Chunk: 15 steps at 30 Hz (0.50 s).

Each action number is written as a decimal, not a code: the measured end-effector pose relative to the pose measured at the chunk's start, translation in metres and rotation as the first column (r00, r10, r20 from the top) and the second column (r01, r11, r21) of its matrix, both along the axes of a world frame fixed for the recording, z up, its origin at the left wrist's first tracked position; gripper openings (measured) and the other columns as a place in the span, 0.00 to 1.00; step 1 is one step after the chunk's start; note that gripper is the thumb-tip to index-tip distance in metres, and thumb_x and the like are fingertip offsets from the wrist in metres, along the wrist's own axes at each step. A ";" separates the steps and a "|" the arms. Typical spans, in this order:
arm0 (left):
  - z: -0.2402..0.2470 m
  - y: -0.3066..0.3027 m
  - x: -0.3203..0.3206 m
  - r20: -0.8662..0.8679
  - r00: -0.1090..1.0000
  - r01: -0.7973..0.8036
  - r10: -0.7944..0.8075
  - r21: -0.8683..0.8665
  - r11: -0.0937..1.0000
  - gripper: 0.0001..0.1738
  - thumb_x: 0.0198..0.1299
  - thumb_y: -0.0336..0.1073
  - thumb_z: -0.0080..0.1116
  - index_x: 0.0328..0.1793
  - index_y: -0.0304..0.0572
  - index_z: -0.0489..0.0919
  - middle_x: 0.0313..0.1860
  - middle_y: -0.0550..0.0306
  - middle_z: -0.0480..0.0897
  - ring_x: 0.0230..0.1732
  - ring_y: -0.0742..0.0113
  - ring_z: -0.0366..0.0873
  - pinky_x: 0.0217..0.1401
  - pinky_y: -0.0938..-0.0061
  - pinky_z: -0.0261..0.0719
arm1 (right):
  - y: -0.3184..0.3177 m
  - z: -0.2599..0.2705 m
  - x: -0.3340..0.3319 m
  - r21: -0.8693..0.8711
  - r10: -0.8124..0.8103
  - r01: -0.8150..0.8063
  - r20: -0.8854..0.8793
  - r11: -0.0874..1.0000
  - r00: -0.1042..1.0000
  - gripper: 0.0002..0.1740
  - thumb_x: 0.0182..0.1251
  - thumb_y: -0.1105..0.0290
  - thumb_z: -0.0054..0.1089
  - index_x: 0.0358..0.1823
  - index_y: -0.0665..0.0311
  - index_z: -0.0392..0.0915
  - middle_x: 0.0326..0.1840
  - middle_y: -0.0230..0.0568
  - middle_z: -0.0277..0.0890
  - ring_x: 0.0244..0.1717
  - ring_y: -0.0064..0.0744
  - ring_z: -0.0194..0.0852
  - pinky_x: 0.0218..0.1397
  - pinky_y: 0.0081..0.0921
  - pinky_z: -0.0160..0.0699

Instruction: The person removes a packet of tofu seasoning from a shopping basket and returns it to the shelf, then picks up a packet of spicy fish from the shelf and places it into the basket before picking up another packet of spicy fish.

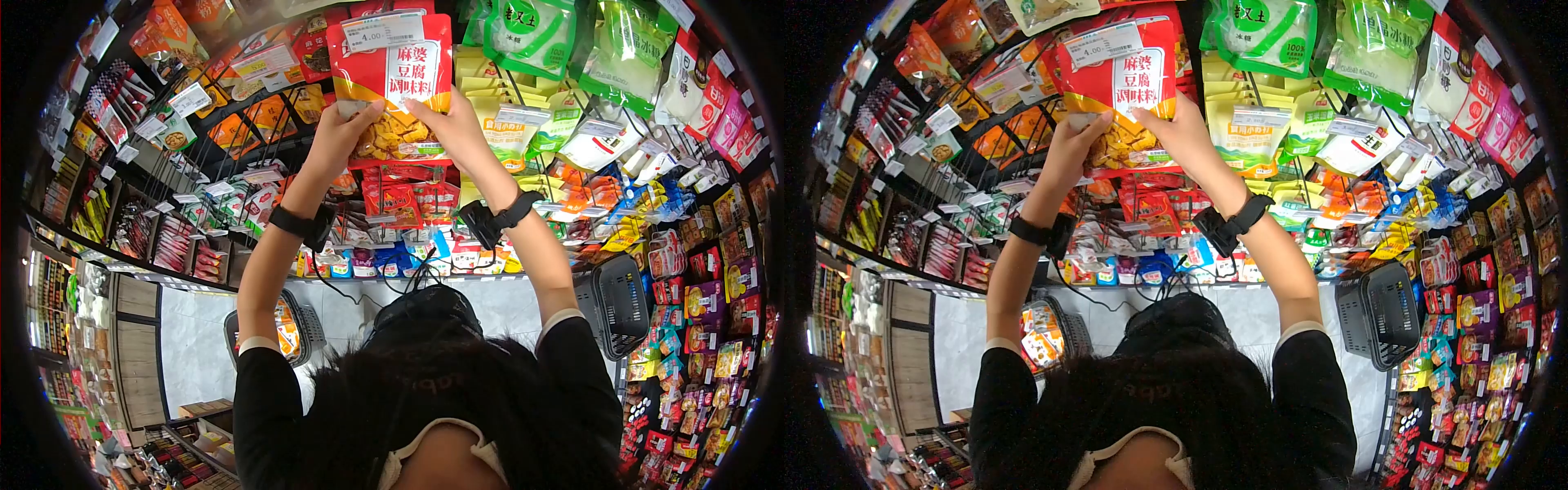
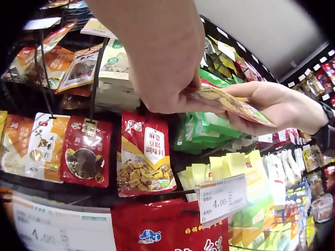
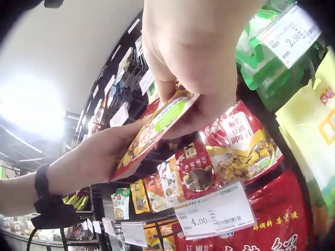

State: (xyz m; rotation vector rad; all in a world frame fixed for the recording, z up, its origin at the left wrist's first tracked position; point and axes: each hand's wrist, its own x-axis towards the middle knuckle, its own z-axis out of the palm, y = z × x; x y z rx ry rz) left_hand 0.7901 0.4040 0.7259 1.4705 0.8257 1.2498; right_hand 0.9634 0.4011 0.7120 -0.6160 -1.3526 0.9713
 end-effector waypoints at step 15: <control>0.005 -0.016 -0.005 -0.055 0.998 -0.015 0.016 0.008 1.000 0.11 0.58 0.39 0.57 0.30 0.39 0.76 0.17 0.74 0.67 0.15 0.87 0.57 0.16 0.85 0.51 | -0.018 0.009 0.001 -0.018 0.000 0.000 0.011 1.000 1.000 0.15 0.58 0.73 0.59 0.45 0.71 0.71 0.42 0.38 0.77 0.42 0.22 0.74 0.46 0.22 0.72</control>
